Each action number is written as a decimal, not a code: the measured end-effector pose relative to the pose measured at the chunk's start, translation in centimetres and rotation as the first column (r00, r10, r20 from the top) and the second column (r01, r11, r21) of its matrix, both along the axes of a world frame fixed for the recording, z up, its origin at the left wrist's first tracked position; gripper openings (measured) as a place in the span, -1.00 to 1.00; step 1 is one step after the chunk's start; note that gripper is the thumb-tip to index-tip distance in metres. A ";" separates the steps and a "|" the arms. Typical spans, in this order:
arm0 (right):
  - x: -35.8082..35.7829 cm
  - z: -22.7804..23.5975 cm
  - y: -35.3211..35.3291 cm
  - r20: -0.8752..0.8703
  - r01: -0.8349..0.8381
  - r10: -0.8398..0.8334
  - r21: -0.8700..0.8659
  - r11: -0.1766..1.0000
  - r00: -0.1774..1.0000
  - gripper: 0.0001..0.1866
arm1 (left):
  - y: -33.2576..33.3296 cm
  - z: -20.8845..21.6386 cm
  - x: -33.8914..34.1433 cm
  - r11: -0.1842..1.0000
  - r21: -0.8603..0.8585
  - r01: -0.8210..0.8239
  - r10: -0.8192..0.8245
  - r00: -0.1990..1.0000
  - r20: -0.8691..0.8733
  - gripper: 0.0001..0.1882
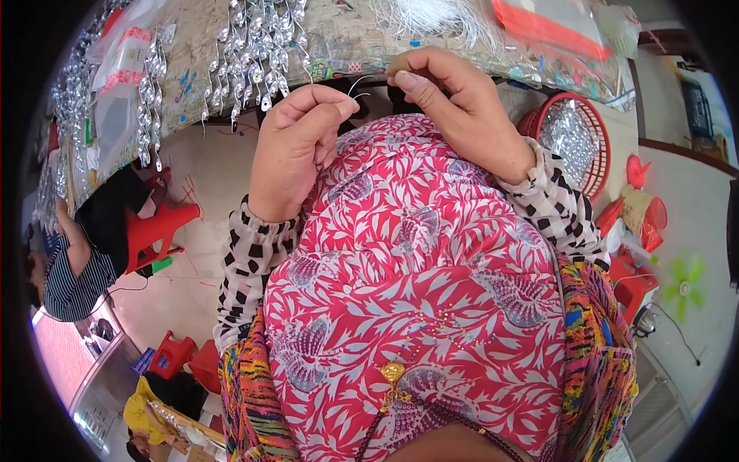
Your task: Stringing decorative silver snowflake ornaments onto a thread using a needle.
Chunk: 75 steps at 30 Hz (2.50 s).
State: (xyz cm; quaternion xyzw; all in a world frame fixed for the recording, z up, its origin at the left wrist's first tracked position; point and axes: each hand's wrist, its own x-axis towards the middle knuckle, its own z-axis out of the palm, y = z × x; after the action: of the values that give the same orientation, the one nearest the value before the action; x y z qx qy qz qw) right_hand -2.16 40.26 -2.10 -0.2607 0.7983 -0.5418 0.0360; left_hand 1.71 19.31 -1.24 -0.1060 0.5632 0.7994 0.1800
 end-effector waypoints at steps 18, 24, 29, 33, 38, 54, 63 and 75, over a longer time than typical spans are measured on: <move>4.0 0.7 -0.1 -0.256 -0.043 0.058 0.063 0.997 0.965 -0.90 | 0.6 0.3 4.6 0.980 -0.193 0.047 -0.088 0.974 -0.207 -0.89; 4.6 0.2 0.0 -0.112 -0.157 0.142 -0.141 0.977 0.984 -0.88 | 0.6 1.0 5.7 0.984 -0.156 0.088 -0.121 0.969 -0.214 -0.90; 5.4 1.0 0.6 0.414 -0.205 0.341 -0.338 0.919 0.844 -0.86 | 0.7 1.3 6.2 0.982 -0.171 0.074 -0.112 0.968 -0.223 -0.90; 5.4 0.8 1.3 0.365 -0.217 0.339 -0.335 0.917 0.867 -0.86 | 0.8 0.9 6.2 0.976 -0.195 0.101 -0.147 0.960 -0.237 -0.89; 5.1 1.2 1.9 0.313 -0.236 0.328 -0.299 0.925 0.891 -0.86 | 1.0 0.5 5.5 0.989 -0.110 0.101 -0.123 0.969 -0.214 -0.90; 4.1 0.7 2.9 0.239 -0.253 0.298 -0.202 0.946 0.924 -0.87 | 2.0 -1.2 5.3 0.988 -0.038 0.147 -0.151 0.952 -0.265 -0.92; 3.9 0.3 3.4 0.306 -0.213 0.301 -0.290 0.933 0.903 -0.86 | 1.8 -2.3 4.8 0.928 -0.337 0.160 -0.271 0.910 -0.314 -0.90; 3.7 -0.6 3.3 0.271 -0.216 0.273 -0.223 0.951 0.923 -0.86 | 1.8 -4.7 3.7 0.968 0.128 0.215 -0.221 0.974 0.039 -0.92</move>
State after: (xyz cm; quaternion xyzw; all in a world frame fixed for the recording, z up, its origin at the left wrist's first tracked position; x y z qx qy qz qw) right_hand 1.56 43.56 -2.71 -0.2758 0.6896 -0.6394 0.1988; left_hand 5.42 21.07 -5.94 -0.0534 0.5160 0.8050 0.2879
